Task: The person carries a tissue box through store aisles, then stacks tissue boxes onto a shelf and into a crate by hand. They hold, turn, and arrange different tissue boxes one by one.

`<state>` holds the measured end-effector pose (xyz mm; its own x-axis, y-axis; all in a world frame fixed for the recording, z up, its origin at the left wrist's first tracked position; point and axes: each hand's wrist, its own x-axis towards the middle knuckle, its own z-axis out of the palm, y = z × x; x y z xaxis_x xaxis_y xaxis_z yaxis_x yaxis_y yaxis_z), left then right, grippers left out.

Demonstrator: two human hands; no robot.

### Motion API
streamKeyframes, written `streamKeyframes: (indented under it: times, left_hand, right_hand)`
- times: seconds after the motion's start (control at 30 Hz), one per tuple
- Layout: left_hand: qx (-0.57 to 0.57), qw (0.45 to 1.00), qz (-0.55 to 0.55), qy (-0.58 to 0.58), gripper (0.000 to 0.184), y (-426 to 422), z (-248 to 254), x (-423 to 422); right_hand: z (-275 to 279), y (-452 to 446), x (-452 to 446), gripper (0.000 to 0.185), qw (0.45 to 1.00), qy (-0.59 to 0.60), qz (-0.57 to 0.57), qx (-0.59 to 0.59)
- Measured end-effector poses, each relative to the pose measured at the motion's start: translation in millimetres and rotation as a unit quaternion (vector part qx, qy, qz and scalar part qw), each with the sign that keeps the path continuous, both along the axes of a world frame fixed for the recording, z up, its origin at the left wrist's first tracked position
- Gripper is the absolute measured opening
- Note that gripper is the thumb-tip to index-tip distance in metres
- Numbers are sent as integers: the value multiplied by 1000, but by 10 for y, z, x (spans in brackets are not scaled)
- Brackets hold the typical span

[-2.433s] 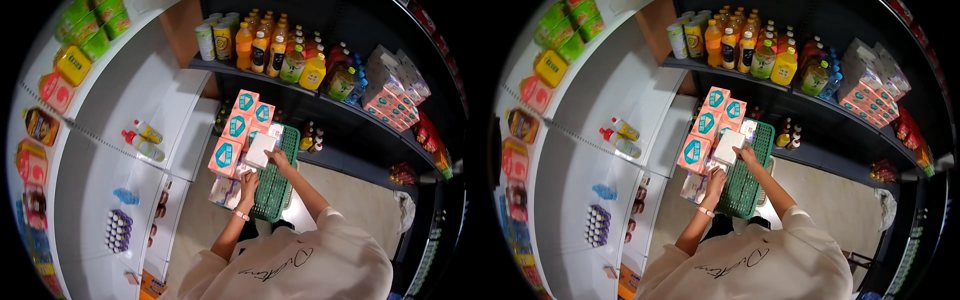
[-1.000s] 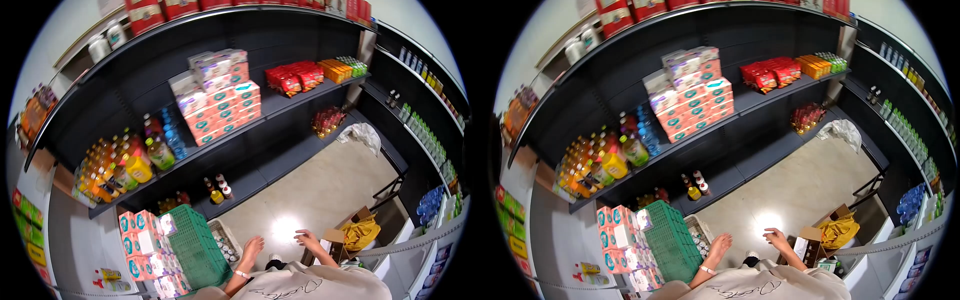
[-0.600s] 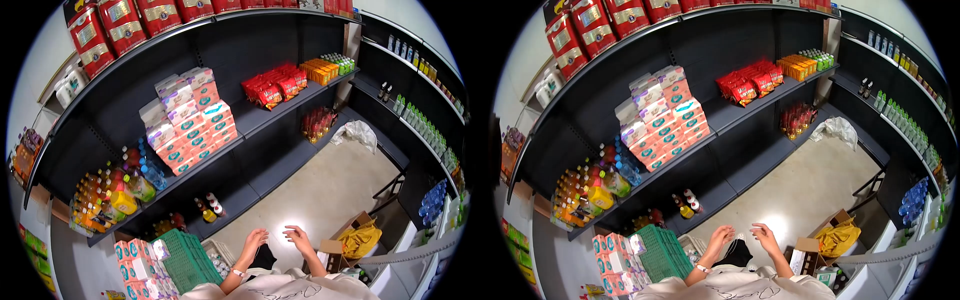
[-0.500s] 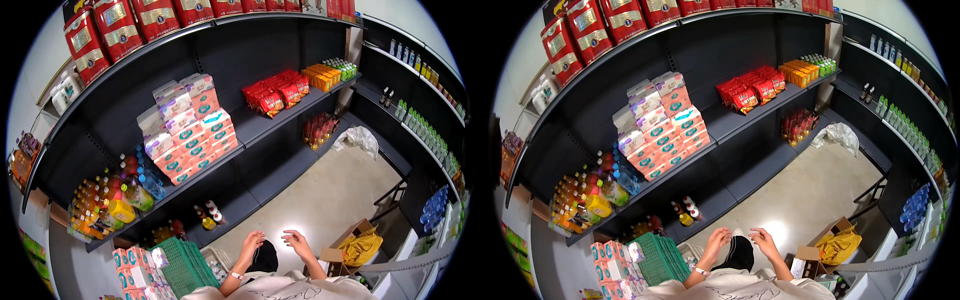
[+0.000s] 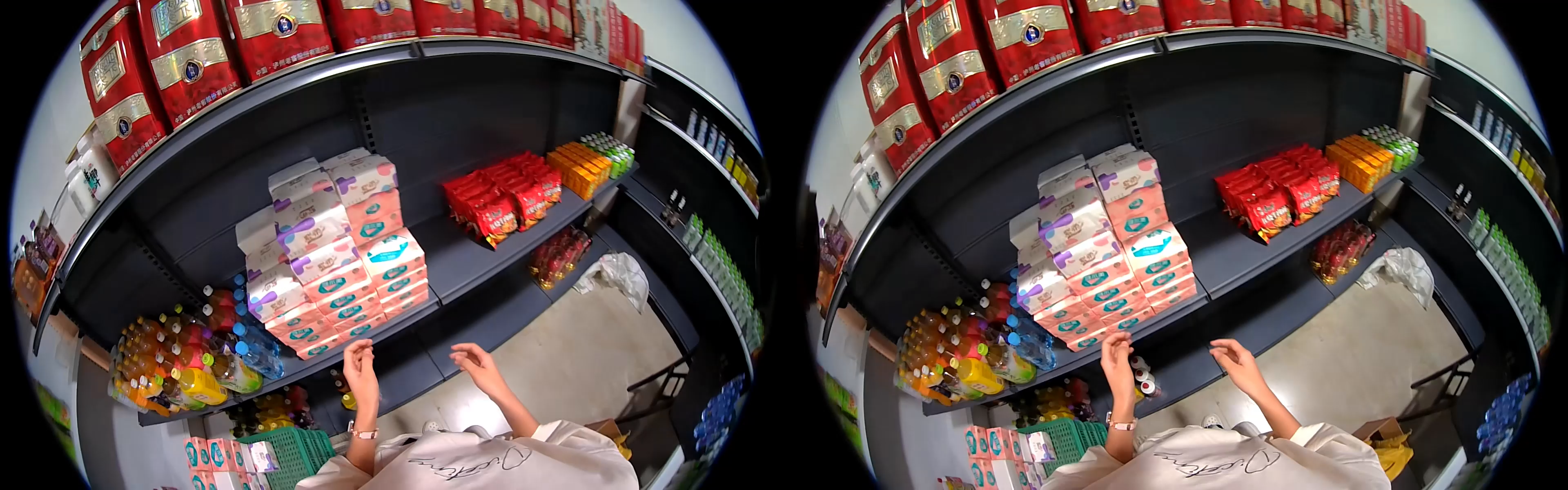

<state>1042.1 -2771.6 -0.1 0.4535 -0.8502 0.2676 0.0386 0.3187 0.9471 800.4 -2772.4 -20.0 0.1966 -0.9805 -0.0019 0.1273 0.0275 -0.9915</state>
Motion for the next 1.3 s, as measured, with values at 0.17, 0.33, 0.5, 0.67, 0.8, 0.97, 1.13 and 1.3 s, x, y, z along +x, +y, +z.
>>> streamKeyframes:
  times: [0.17,0.33,0.5,0.67,0.8,0.97,1.13,1.3]
  left_hand:
    - [-45,994,82,-52,19,-177,597,132]
    - [-51,985,135,-91,28,-379,802,281]
    - [-105,960,208,-158,45,-750,1169,347]
    - [-119,953,239,-146,56,-1277,1451,482]
    - [-9,926,326,-189,61,-1462,1351,424]
    - [-200,875,389,-209,63,-981,1350,-200]
    - [-380,754,492,-212,60,-430,1082,-703]
    - [-228,646,698,-210,59,520,547,-1347]
  right_hand:
    - [329,-620,436,24,997,-32,31,-60]
    - [571,-1071,811,26,987,-21,61,-149]
    - [1071,-1652,1038,35,967,33,41,-249]
    - [1438,-2231,1394,61,921,39,95,-376]
    - [1350,-2422,1666,68,898,71,142,-411]
    - [870,-2267,1663,70,906,-113,109,-393]
    - [636,-1816,1709,75,895,-189,161,-371]
    - [550,-808,1823,79,829,-265,356,-340]
